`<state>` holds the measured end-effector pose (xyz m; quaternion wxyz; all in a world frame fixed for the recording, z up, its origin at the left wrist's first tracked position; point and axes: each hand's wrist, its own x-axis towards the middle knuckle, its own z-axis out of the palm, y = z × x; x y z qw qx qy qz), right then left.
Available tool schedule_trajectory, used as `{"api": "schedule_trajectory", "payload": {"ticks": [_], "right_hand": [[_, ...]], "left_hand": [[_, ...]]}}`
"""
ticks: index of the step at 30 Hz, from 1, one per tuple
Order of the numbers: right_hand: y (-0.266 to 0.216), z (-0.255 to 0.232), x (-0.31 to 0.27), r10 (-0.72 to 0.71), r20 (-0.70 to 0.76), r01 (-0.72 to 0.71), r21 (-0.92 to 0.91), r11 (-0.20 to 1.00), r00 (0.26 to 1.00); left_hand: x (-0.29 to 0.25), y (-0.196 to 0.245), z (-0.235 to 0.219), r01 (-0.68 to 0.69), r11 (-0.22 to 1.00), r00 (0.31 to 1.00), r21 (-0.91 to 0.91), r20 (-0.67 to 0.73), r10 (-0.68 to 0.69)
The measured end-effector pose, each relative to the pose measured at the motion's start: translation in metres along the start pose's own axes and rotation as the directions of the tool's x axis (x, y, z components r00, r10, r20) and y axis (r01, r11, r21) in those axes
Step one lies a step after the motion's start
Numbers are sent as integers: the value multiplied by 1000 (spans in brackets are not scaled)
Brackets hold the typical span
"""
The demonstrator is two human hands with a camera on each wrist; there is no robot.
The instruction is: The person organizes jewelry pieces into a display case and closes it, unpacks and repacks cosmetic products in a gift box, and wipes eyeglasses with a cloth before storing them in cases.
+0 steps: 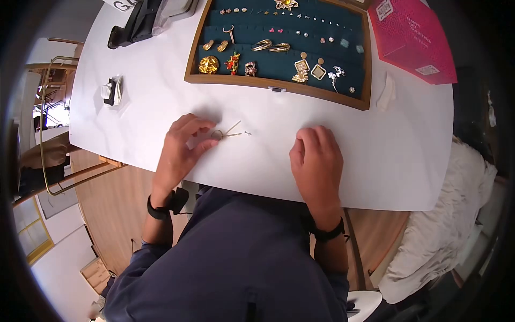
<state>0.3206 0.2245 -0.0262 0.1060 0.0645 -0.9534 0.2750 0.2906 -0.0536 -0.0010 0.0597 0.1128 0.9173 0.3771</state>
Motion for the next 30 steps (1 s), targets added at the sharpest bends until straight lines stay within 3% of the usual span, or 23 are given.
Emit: {"api": "schedule_trajectory", "payload": {"ticks": [1, 5, 7, 11, 13, 14, 16, 17, 18, 20, 21, 24, 26, 28, 30], "right_hand": [[2, -1, -2, 27, 12, -27, -10, 1000, 1000], [-12, -1, 3, -50, -105, 53, 23, 998, 993], [-28, 5, 11, -149, -12, 149, 154, 977, 989], [-51, 33, 24, -257, 27, 253, 90, 963, 966], [-53, 44, 25, -281, 138, 282, 12, 959, 950], [-53, 45, 25, -284, 136, 285, 11, 959, 949], [-54, 47, 24, -270, 185, 267, 42, 963, 945], [-54, 47, 23, -273, 183, 270, 43, 962, 944], [-53, 47, 23, -271, 178, 264, 62, 963, 946], [-51, 45, 23, -271, 172, 260, 83, 962, 947], [-51, 43, 22, -273, 182, 259, 99, 961, 945], [-47, 38, 18, -277, 203, 256, 125, 959, 939], [-45, 37, 14, -276, 214, 252, 131, 959, 937], [-44, 37, 10, -256, 220, 235, 117, 965, 941], [-45, 36, 9, -257, 199, 236, 124, 964, 946]], "left_hand": [[-1, -2, 5, -85, 995, 996, 60, -32, 87], [0, -3, 13, -50, 996, 998, 71, -24, 52], [-1, -6, 13, -64, 997, 998, 39, -12, 64], [-4, -1, 7, -54, 997, 998, 56, -31, 56], [-12, -4, 3, 106, 994, 992, -33, -58, -108], [-14, -5, 0, 105, 994, 992, -33, -61, -107], [-17, -7, -7, 261, 945, 961, -199, -40, -274], [-16, -16, -8, 168, 947, 978, -273, -72, -194], [-16, -20, -12, 168, 948, 978, -272, -76, -195], [-11, -21, -21, 223, 814, 952, -536, -60, -301], [-5, -22, -30, 203, 787, 953, -583, -66, -294], [23, -15, -60, 92, 890, 972, -447, -154, -177], [54, -12, -82, -68, 964, 983, -258, -185, 20], [94, -9, -94, -174, 970, 972, -172, -187, 141], [144, -10, -102, -381, 923, 923, -56, -90, 375]]}}
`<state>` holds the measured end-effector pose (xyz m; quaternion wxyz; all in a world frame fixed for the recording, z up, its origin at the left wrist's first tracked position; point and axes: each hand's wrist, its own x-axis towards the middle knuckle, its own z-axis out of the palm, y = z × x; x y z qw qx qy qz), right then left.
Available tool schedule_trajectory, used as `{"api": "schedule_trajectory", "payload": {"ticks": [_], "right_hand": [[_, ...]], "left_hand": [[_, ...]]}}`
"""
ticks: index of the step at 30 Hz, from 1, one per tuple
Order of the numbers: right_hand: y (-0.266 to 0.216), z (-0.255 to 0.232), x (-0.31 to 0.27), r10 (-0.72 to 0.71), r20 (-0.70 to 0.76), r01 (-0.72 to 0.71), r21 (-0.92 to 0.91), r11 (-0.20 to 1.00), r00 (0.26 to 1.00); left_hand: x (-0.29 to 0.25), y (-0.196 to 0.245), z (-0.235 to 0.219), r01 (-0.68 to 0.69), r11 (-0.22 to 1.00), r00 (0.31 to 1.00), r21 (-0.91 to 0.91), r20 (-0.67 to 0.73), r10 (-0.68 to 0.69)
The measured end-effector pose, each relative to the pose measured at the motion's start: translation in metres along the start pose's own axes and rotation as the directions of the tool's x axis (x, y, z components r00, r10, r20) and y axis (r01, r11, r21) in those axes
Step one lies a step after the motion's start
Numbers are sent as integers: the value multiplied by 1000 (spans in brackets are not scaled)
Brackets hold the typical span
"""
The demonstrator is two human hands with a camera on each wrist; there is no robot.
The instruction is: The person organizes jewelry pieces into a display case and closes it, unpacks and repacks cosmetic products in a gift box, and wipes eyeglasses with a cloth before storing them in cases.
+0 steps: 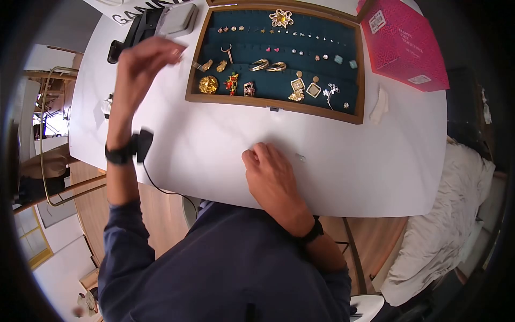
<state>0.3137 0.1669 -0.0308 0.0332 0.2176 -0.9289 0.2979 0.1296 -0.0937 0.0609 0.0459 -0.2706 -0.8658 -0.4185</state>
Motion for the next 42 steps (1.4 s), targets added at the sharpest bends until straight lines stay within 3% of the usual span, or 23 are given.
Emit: {"api": "schedule_trajectory", "payload": {"ticks": [3, 5, 8, 10, 12, 13, 14, 17, 19, 22, 24, 26, 28, 30, 32, 36, 42], "right_hand": [[0, -1, -1, 0, -30, 1, 3, 1000, 1000], [-3, -2, -2, 8, -44, -8, 0, 1000, 999], [-10, -19, 6, 80, -138, -59, 152, 987, 987], [-6, -49, 27, 198, -273, -91, 359, 929, 941], [10, -66, 61, 320, -316, -103, 549, 829, 893], [16, -73, 88, 303, -351, -59, 563, 824, 886], [25, -74, 117, 284, -383, -13, 576, 818, 879], [62, -61, 174, 290, -296, -38, 637, 770, 910], [79, -64, 195, 265, 83, -241, 725, 645, 961], [71, -62, 201, 296, 62, -251, 709, 659, 953], [75, -60, 205, 304, 74, -258, 733, 629, 950], [74, -60, 207, 367, 124, -347, 684, 642, 922], [71, -59, 209, 383, 134, -377, 626, 683, 914], [73, -54, 211, 404, 141, -408, 567, 715, 904], [79, -46, 206, 391, 85, -359, 606, 709, 916], [77, -44, 204, 424, 21, -372, 521, 768, 906], [66, -38, 205, 378, -37, -333, 398, 854, 925]], "left_hand": [[55, -28, 13, -88, 996, 990, -27, 111, 90], [82, -33, 18, -72, 989, 949, -126, 297, 107], [101, -39, 17, -41, 956, 900, -291, 405, 162], [100, -17, 22, -11, 943, 903, -334, 402, 153], [103, 1, 24, 283, 808, 843, -516, 536, 47], [106, -5, 29, 258, 825, 824, -503, 561, 85], [107, -11, 34, 261, 819, 825, -512, 559, 87], [112, -21, 46, 260, 808, 881, -529, 472, 26], [118, -36, 48, 229, 826, 897, -515, 442, 26], [122, -64, 53, 256, 802, 907, -539, 420, -7], [124, -75, 51, 320, 764, 866, -561, 499, 3], [123, -80, 56, 313, 751, 866, -582, 499, 25], [122, -79, 60, 296, 819, 879, -493, 475, -32], [122, -74, 58, 271, 870, 885, -413, 463, -56], [118, -70, 61, 49, 945, 936, -322, 345, 69], [111, -53, 56, -7, 979, 962, -203, 265, 62], [113, -69, 64, -17, 990, 950, -140, 305, 59]]}}
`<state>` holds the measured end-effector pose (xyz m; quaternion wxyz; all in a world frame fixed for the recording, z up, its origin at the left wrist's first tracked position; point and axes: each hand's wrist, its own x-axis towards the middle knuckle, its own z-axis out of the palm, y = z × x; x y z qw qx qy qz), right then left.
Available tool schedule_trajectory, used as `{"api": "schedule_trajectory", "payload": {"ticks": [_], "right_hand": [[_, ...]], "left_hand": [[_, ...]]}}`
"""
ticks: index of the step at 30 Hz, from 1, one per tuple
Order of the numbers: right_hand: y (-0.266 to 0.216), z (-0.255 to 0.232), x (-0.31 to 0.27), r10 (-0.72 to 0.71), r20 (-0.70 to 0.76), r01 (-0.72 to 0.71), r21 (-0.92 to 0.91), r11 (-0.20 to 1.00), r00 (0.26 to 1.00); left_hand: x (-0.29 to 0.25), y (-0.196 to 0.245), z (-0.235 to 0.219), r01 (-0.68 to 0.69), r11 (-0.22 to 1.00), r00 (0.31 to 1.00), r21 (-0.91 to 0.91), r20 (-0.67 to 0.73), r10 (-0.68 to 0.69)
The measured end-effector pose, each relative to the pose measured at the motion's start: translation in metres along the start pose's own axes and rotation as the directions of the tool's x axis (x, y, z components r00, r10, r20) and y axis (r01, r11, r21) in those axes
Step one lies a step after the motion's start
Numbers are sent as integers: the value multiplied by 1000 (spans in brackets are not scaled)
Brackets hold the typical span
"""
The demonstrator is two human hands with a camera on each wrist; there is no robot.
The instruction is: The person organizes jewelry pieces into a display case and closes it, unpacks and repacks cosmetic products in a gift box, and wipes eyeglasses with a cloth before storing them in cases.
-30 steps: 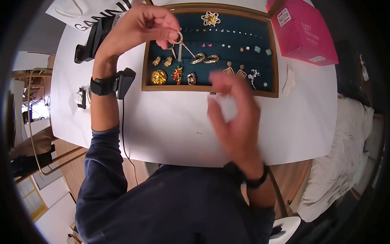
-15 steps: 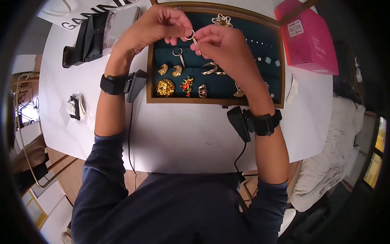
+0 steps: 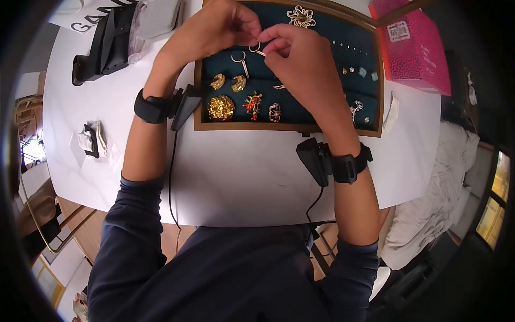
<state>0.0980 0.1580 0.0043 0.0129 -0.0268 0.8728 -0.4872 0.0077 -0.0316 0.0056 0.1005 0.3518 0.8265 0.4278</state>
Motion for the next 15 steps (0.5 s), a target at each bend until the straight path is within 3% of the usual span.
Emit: {"api": "schedule_trajectory", "payload": {"ticks": [2, 10, 13, 15], "right_hand": [[-3, 2, -2, -49, -55, 43, -111, 993, 997], [-14, 2, -4, 9, -20, -13, -165, 986, 1000], [-11, 3, -4, 8, -13, -10, -171, 985, 1000], [-7, 4, -5, 7, -9, -9, -180, 984, 1000]], "left_hand": [[-1, 0, 0, -3, 1000, 1000, 4, 9, 3], [2, -3, -1, 46, 999, 996, 10, 77, -46], [3, -5, 0, -1, 1000, 999, 17, 54, 1], [2, 2, -2, 49, 998, 994, 35, 95, -52]]}}
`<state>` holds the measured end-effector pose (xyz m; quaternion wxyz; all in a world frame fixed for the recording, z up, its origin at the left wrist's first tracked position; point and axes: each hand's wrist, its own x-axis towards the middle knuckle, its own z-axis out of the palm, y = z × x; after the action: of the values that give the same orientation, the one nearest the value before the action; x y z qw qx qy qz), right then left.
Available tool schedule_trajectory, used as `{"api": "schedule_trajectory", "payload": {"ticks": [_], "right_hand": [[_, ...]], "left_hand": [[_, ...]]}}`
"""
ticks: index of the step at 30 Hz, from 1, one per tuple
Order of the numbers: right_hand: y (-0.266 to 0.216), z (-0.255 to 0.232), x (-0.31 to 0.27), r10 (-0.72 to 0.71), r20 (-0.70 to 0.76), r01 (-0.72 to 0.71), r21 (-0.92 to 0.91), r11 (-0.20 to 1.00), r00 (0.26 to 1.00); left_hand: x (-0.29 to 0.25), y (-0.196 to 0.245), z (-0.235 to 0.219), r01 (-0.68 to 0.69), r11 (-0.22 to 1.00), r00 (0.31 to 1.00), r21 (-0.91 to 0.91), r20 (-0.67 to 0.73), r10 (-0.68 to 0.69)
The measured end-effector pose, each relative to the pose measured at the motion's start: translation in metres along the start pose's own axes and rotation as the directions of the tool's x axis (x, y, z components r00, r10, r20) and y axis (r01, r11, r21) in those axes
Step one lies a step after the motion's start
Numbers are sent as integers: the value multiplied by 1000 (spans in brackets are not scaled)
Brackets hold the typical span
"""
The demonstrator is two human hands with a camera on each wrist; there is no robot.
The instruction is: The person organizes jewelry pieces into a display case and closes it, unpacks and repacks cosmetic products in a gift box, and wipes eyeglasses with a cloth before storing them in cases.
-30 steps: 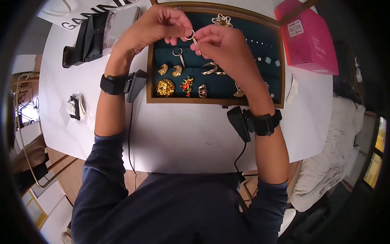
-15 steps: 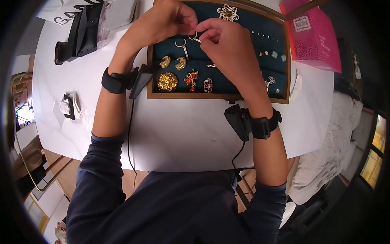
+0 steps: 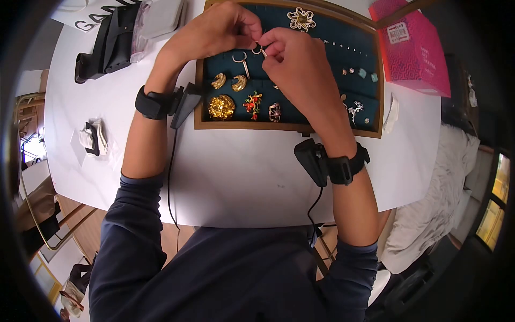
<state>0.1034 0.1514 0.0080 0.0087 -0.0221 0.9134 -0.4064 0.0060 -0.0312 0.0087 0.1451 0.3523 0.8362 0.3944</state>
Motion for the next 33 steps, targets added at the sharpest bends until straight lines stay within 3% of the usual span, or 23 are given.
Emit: {"api": "schedule_trajectory", "payload": {"ticks": [2, 12, 22, 24, 26, 31, 33], "right_hand": [[5, 3, 1, -48, -55, 52, 76, 996, 997], [-3, 3, 2, -61, -23, 62, 39, 997, 998], [-2, 8, -3, -92, -25, 92, -4, 996, 995], [-3, 8, -3, -108, -40, 108, -3, 994, 993], [-5, 5, -4, -142, -104, 127, -139, 982, 984], [-14, 4, -9, -130, -67, 117, -169, 979, 989], [-12, 9, -9, -121, -69, 110, -146, 983, 990]], "left_hand": [[-1, 0, 0, -15, 1000, 1000, 27, -13, 16], [-4, 1, -2, -148, 979, 988, 138, -17, 151], [-3, 3, -3, -157, 973, 988, 168, 24, 155], [-3, 0, -2, -171, 975, 984, 139, -34, 177], [-3, 1, -3, -153, 979, 988, 135, -10, 156], [-10, 16, -9, -200, 968, 979, 153, -1, 203], [-10, 21, -12, -110, 990, 994, 88, 3, 110]]}}
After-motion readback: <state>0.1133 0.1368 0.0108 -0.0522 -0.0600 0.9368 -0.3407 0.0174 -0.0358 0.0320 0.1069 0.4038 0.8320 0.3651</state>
